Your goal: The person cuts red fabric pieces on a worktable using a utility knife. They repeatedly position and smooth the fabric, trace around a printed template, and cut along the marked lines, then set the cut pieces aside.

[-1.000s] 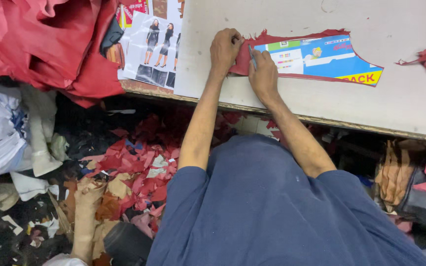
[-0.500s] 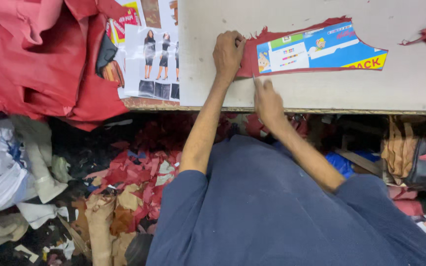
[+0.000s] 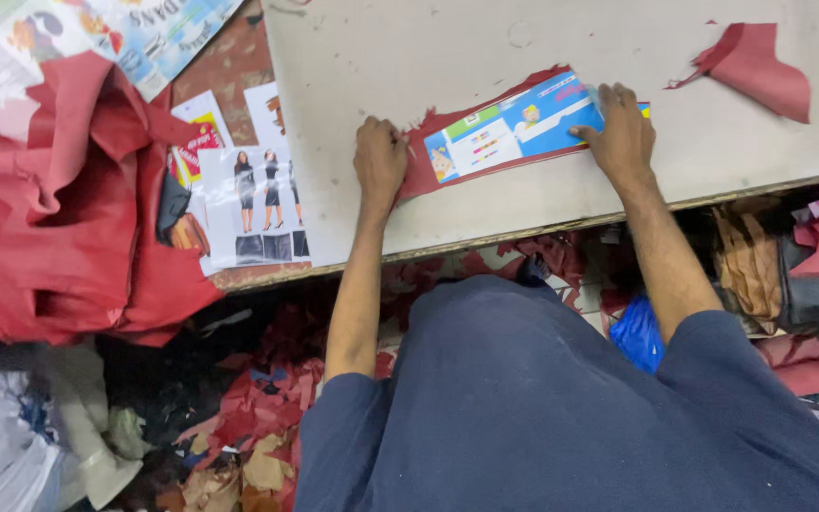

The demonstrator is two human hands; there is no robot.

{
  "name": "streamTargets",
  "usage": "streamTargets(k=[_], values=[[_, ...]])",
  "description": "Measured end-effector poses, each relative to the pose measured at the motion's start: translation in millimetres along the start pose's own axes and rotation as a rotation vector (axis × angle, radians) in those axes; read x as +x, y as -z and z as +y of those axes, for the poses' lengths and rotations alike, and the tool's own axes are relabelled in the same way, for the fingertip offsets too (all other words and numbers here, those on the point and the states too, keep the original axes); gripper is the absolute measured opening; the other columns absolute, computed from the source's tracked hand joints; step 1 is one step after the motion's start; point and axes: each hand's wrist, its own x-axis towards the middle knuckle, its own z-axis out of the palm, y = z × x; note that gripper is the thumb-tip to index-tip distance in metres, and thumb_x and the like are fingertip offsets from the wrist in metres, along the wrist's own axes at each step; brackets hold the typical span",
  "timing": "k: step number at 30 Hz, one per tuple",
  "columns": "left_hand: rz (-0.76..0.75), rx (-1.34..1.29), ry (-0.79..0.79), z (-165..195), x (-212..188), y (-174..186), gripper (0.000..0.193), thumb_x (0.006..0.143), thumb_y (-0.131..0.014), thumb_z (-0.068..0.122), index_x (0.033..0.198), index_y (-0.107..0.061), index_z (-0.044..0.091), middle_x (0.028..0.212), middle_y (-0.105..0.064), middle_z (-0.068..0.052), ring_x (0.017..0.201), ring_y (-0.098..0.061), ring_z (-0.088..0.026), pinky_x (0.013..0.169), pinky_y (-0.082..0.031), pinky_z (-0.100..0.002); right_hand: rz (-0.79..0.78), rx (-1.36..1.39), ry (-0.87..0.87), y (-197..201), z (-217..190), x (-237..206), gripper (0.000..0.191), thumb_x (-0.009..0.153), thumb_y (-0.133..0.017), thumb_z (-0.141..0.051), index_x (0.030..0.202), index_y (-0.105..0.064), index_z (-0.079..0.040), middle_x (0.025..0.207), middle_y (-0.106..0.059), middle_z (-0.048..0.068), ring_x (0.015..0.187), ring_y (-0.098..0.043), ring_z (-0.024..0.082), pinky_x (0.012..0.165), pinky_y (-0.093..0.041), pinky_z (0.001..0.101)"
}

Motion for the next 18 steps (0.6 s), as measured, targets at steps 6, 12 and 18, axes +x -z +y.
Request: streamTargets(k=[6,12,18], values=[[0.136,0.253,0.006,17,-19,-23,0.010,0.087,-0.071,0.004,0.088,-0.061,0.002,0.096,-0.060,-0.015,0.096,-0.059,-0.038,0.081,-0.049,-0.049,-0.317,0.008,-0.096,-10,29,11,0.077,0.083,-0.087,-0.031,0.148,-0.051,-0.009,0.134,-0.052,0.023,0.096,-0.067,0.044,0.075,-0.057,0.0520],[0.070,0.216,-0.096,44,-19,-35,0.038,0.083,-0.067,-0.004,0.121,-0.069,0.004,0.100,-0.065,-0.015,0.095,-0.062,-0.036,0.080,-0.050,-0.047,-0.186,0.259,-0.035,23,41,43,0.048,0.072,-0.090,-0.023,0.111,-0.068,-0.008,0.102,-0.065,0.014,0.092,-0.067,0.037,0.077,-0.053,0.0475],[0.013,0.274,-0.149,69,-22,-26,0.021,0.085,-0.067,-0.004,0.099,-0.077,0.007,0.096,-0.067,-0.008,0.093,-0.065,-0.029,0.078,-0.054,-0.040,0.008,0.282,0.364,97,64,-3,0.019,0.079,-0.068,0.003,0.094,-0.064,-0.008,0.094,-0.065,0.004,0.074,-0.068,0.025,0.059,-0.053,0.0392]])
